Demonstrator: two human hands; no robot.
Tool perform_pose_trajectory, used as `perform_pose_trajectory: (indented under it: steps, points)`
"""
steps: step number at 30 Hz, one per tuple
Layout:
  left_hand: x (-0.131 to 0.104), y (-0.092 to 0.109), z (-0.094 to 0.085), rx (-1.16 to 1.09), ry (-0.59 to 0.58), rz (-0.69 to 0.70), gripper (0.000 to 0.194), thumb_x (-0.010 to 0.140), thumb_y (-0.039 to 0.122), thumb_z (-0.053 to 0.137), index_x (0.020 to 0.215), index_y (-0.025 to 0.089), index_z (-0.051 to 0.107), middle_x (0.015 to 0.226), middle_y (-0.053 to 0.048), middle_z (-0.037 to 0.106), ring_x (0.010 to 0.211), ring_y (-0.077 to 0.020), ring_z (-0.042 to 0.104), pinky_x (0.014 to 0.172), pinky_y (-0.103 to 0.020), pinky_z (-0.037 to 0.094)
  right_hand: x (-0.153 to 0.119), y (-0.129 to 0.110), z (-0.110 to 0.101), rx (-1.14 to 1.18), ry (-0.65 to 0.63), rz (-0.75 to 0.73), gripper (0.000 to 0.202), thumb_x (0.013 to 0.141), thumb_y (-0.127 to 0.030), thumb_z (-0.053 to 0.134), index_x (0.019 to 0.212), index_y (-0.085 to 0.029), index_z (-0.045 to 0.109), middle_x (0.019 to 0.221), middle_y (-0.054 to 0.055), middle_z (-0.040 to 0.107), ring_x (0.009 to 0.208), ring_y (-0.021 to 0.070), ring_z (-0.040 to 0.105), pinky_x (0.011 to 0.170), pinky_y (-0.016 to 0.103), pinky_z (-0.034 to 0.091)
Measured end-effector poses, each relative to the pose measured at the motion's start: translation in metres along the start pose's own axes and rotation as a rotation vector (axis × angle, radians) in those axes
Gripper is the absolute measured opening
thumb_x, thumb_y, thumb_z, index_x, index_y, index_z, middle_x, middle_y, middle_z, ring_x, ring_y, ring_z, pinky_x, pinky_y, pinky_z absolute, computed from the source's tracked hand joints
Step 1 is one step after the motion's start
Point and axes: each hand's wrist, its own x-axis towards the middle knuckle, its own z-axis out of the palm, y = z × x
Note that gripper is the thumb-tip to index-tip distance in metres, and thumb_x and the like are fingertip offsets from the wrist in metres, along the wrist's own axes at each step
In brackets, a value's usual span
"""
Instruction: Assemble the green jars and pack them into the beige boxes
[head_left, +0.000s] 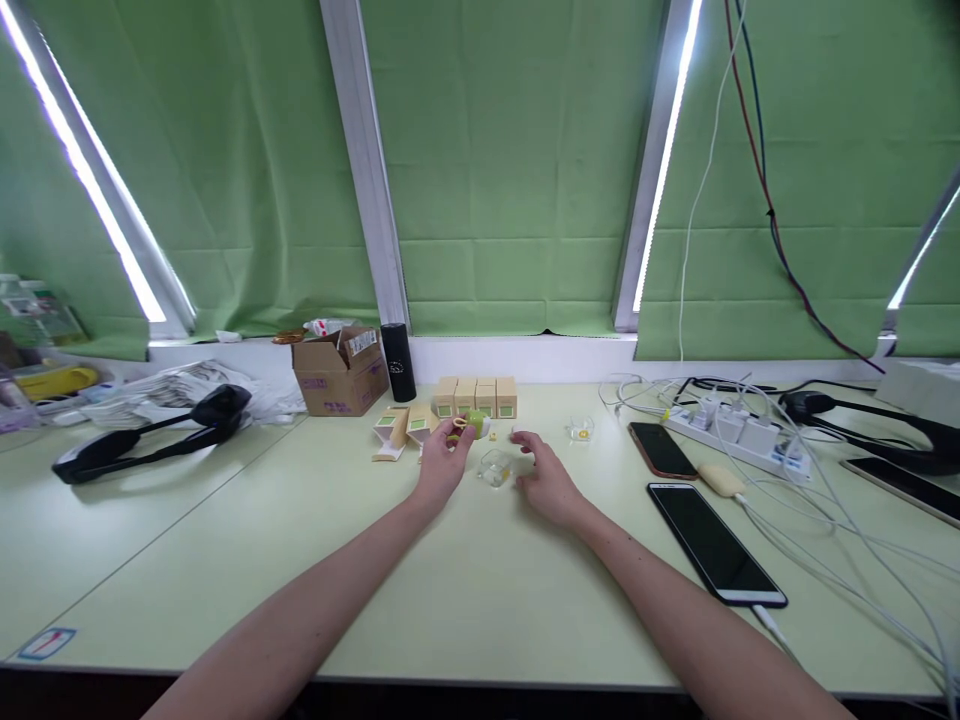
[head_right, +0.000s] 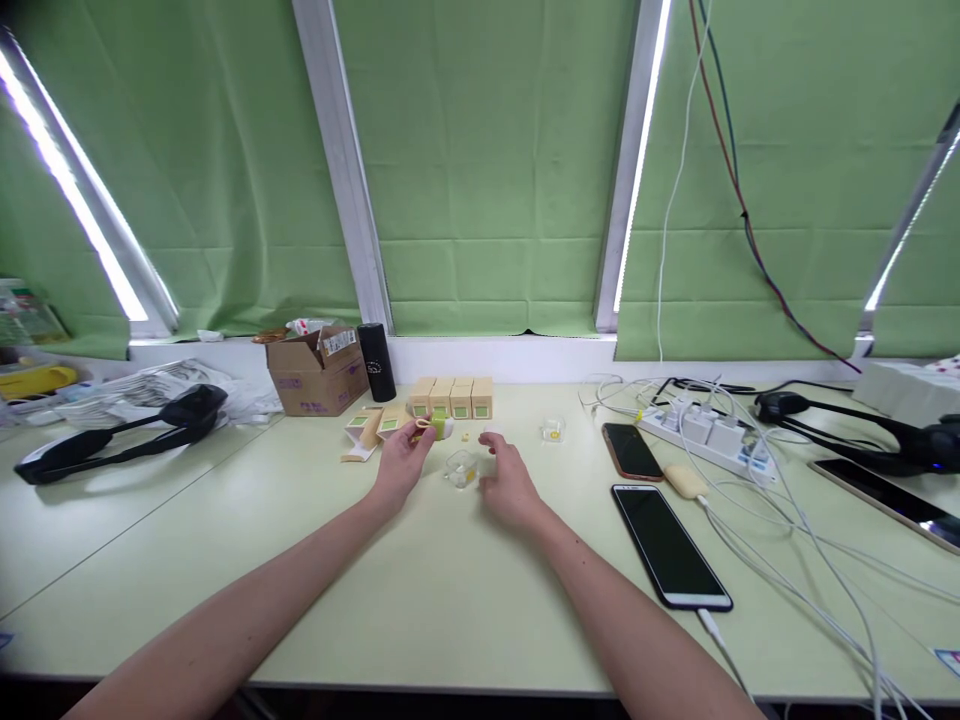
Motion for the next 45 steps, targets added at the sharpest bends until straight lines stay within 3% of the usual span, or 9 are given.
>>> perform_pose_trajectory:
  steps: [4,9,16,23,27,31,35,40,45]
  points:
    - [-0.001,0.001,0.001,-0.048,-0.011,-0.023,0.053,0.083,0.065,0.071,0.103,0.016,0.071,0.104,-0.009,0.074,0.094,-0.0212,0.066,0.083,-0.032,0.050,0.006,0.001,0.010,-0.057,-0.101,-0.012,0.075,0.082,-0.009,0.064,0.150,-0.024,0.036,0.147,0.012,0.061,0.137,0.0278,0.052,0.112,0.051,0.042]
    - [-0.002,0.003,0.001,-0.063,-0.012,-0.023,0.054,0.081,0.065,0.073,0.103,0.016,0.071,0.103,-0.009,0.074,0.093,-0.0212,0.066,0.085,-0.032,0.049,0.007,-0.007,0.016,-0.133,-0.163,-0.007,0.052,0.084,-0.013,0.068,0.133,-0.022,0.056,0.129,0.010,0.071,0.128,0.0297,0.056,0.110,0.051,0.040]
    - [-0.002,0.008,0.000,-0.086,-0.010,-0.046,0.054,0.081,0.067,0.071,0.097,0.016,0.070,0.097,-0.009,0.072,0.091,-0.0214,0.065,0.081,-0.031,0.049,0.000,-0.018,0.004,0.195,-0.115,0.039,0.036,0.079,-0.023,0.074,0.114,-0.023,0.063,0.118,0.007,0.067,0.114,0.0264,0.062,0.102,0.046,0.049]
    - [0.000,0.008,0.000,-0.161,0.017,-0.063,0.055,0.079,0.070,0.072,0.091,0.016,0.069,0.091,-0.006,0.071,0.083,-0.0182,0.061,0.076,-0.029,0.047,-0.015,-0.036,-0.006,0.047,-0.084,-0.450,0.058,0.072,0.002,0.061,0.123,-0.024,0.060,0.124,0.012,0.056,0.115,0.0289,0.059,0.098,0.048,0.053]
    - [0.000,0.007,-0.001,-0.175,0.019,-0.055,0.054,0.079,0.069,0.072,0.089,0.016,0.067,0.089,-0.005,0.069,0.082,-0.0174,0.059,0.076,-0.028,0.046,-0.019,-0.041,-0.003,0.033,-0.070,-0.548,0.060,0.074,0.004,0.055,0.127,-0.025,0.059,0.127,0.013,0.056,0.119,0.0290,0.058,0.099,0.047,0.053]
    - [0.000,0.007,-0.001,-0.191,0.024,-0.054,0.055,0.078,0.069,0.073,0.090,0.016,0.067,0.091,-0.006,0.069,0.085,-0.0182,0.060,0.078,-0.029,0.047,-0.016,-0.042,-0.001,0.217,-0.033,-0.406,0.050,0.078,-0.004,0.061,0.124,-0.025,0.060,0.127,0.011,0.060,0.120,0.0274,0.059,0.102,0.047,0.052]
    - [-0.001,0.010,0.000,-0.201,0.023,-0.061,0.055,0.077,0.069,0.074,0.091,0.016,0.067,0.093,-0.006,0.070,0.086,-0.0184,0.061,0.080,-0.029,0.047,-0.009,-0.039,-0.001,0.509,0.068,-0.120,0.040,0.081,-0.028,0.076,0.118,-0.025,0.061,0.112,0.007,0.067,0.105,0.0241,0.064,0.091,0.042,0.055]
    - [-0.002,0.012,0.001,-0.183,0.017,-0.067,0.059,0.075,0.073,0.074,0.092,0.016,0.070,0.092,-0.006,0.070,0.085,-0.0188,0.060,0.078,-0.029,0.046,0.001,-0.029,0.001,0.915,0.077,0.171,0.054,0.076,-0.057,0.083,0.111,-0.023,0.059,0.085,0.003,0.071,0.074,0.0180,0.066,0.065,0.031,0.055]
    - [-0.002,0.011,0.000,-0.117,0.006,-0.091,0.062,0.075,0.078,0.069,0.079,0.017,0.069,0.078,-0.003,0.065,0.075,-0.0165,0.055,0.073,-0.028,0.045,0.006,-0.021,0.001,1.094,0.057,0.397,0.062,0.065,-0.066,0.088,0.099,-0.022,0.059,0.072,0.002,0.073,0.063,0.0185,0.069,0.059,0.031,0.057]
